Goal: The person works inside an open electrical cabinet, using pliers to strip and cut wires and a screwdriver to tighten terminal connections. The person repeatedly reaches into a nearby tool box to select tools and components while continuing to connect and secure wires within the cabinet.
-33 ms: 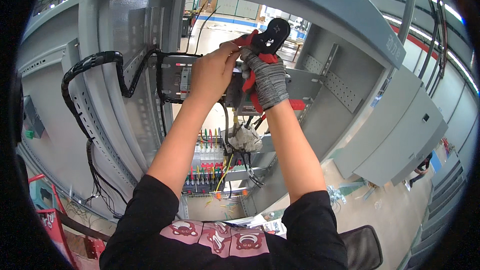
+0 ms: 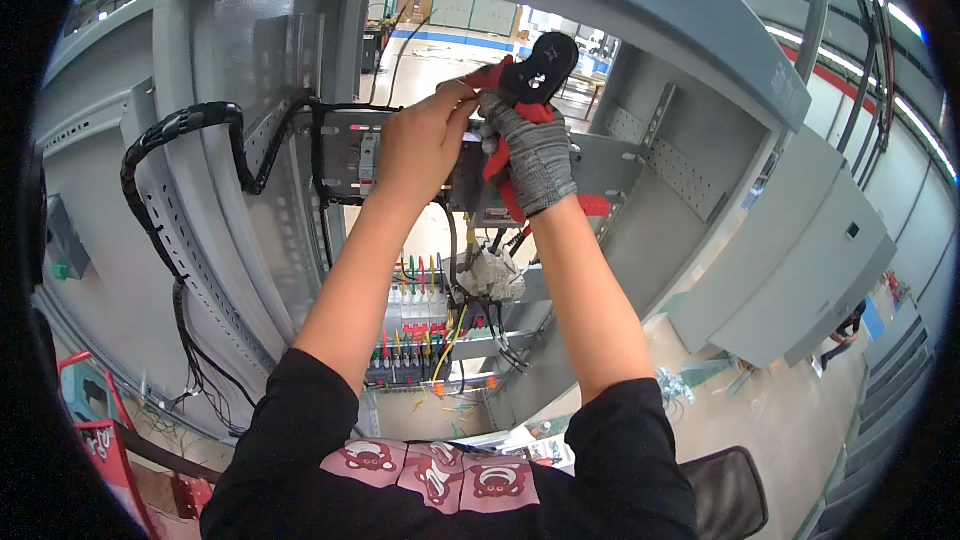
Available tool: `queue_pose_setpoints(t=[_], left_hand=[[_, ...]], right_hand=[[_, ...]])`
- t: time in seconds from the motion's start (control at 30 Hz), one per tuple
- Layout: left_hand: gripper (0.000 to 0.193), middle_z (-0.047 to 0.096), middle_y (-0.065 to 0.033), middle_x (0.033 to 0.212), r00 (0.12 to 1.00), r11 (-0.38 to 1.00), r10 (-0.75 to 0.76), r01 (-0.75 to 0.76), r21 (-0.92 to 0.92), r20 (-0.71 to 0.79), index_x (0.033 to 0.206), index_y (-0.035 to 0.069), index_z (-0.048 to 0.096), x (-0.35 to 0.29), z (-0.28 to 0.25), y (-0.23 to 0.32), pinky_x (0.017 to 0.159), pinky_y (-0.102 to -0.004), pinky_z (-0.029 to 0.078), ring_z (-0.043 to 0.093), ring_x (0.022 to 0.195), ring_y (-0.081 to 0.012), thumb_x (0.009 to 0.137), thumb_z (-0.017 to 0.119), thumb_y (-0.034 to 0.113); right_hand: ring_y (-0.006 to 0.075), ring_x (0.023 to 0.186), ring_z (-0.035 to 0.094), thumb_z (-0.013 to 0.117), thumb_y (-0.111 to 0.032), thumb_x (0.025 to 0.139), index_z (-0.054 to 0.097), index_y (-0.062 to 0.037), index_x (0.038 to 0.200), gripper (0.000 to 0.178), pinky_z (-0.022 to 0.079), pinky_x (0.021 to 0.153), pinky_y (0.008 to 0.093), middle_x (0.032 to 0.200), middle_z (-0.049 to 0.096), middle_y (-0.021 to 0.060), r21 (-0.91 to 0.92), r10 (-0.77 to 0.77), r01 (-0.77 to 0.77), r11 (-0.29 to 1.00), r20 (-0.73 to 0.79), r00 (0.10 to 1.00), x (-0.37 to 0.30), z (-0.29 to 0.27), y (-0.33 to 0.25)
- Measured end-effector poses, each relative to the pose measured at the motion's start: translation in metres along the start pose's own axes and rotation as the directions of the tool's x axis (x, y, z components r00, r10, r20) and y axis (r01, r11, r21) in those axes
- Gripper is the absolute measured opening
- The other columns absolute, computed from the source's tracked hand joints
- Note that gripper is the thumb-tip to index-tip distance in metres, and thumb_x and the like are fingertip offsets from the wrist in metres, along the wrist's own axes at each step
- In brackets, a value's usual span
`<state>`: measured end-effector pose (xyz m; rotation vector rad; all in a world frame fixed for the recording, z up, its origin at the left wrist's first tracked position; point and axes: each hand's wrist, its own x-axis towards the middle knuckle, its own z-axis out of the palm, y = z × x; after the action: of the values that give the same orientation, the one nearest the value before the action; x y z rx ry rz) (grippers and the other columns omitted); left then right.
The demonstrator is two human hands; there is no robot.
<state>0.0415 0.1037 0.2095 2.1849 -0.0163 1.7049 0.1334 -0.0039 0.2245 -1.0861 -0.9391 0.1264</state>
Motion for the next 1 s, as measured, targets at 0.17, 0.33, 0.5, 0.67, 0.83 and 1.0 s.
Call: queue_pose_setpoints(t=[0.17, 0.33, 0.5, 0.67, 0.83, 1.0], left_hand=[[0.014, 0.066, -0.0137, 0.075, 0.999, 0.998, 0.028, -0.029, -0.062, -0.02, 0.092, 0.008, 0.059, 0.004, -0.002, 0.002, 0.058, -0.0417, 0.049, 0.064, 0.067, -0.0343, 0.09, 0.057, 0.022], [0.015, 0.064, -0.0142, 0.071, 0.995, 0.987, -0.087, 0.093, -0.131, 0.05, 0.093, 0.007, 0.06, 0.007, -0.013, 0.007, 0.057, -0.0386, 0.047, 0.063, 0.064, -0.033, 0.091, 0.056, 0.021], [0.017, 0.062, -0.0135, 0.065, 0.983, 0.968, -0.174, 0.181, -0.171, 0.058, 0.091, 0.007, 0.06, 0.004, -0.012, 0.004, 0.056, -0.0359, 0.047, 0.064, 0.061, -0.0294, 0.09, 0.058, 0.023], [0.018, 0.062, -0.0122, 0.064, 0.982, 0.968, -0.19, 0.185, -0.17, -0.019, 0.088, 0.006, 0.061, 0.004, -0.006, 0.003, 0.057, -0.0348, 0.047, 0.064, 0.061, -0.0264, 0.087, 0.06, 0.024], [0.018, 0.06, -0.0101, 0.061, 0.978, 0.965, -0.206, 0.198, -0.169, -0.03, 0.086, 0.005, 0.062, 0.005, -0.005, 0.01, 0.055, -0.0309, 0.045, 0.061, 0.056, -0.0204, 0.086, 0.061, 0.022], [0.018, 0.051, -0.0037, 0.054, 0.965, 0.945, -0.261, 0.254, -0.208, -0.007, 0.086, 0.002, 0.062, 0.002, -0.009, 0.003, 0.05, -0.026, 0.035, 0.043, 0.05, -0.0086, 0.087, 0.061, 0.021]], right_hand=[[0.0119, 0.049, 0.053, 0.072, -0.019, 0.082, 0.062, -0.0055, 0.088, 0.017, 0.041, 0.045, 0.0253, 0.063, 0.059, 0.0024, -0.029, 0.0, -0.002, 1.0, -0.08, 0.997, -0.011, 0.003, -0.009], [0.0098, 0.047, 0.05, 0.069, -0.023, 0.085, 0.06, -0.0053, 0.087, 0.02, 0.038, 0.046, 0.0241, 0.059, 0.055, 0.0011, -0.087, -0.128, 0.117, 0.989, -0.134, 0.983, -0.042, -0.005, -0.031], [0.0085, 0.051, 0.049, 0.072, -0.028, 0.08, 0.056, -0.0046, 0.099, 0.034, 0.039, 0.048, 0.0234, 0.062, 0.054, 0.0011, -0.204, 0.084, -0.1, 0.974, -0.085, 0.993, -0.146, -0.043, -0.067], [0.0069, 0.051, 0.051, 0.077, -0.022, 0.076, 0.047, -0.0016, 0.126, 0.062, 0.043, 0.047, 0.0222, 0.068, 0.056, 0.0004, -0.266, 0.398, -0.429, 0.863, -0.165, 0.902, -0.24, -0.068, -0.058], [0.007, 0.046, 0.049, 0.072, -0.021, 0.081, 0.059, -0.0017, 0.102, 0.032, 0.04, 0.043, 0.0216, 0.061, 0.055, 0.001, -0.083, 0.835, -0.854, 0.514, 0.275, 0.476, -0.302, -0.111, 0.016], [0.0183, 0.09, 0.063, 0.069, -0.025, 0.082, 0.056, 0.001, 0.118, 0.046, 0.052, 0.081, 0.0304, 0.103, 0.064, 0.0146, 0.169, 0.803, -0.849, 0.501, 0.274, 0.529, -0.328, -0.111, 0.06]])
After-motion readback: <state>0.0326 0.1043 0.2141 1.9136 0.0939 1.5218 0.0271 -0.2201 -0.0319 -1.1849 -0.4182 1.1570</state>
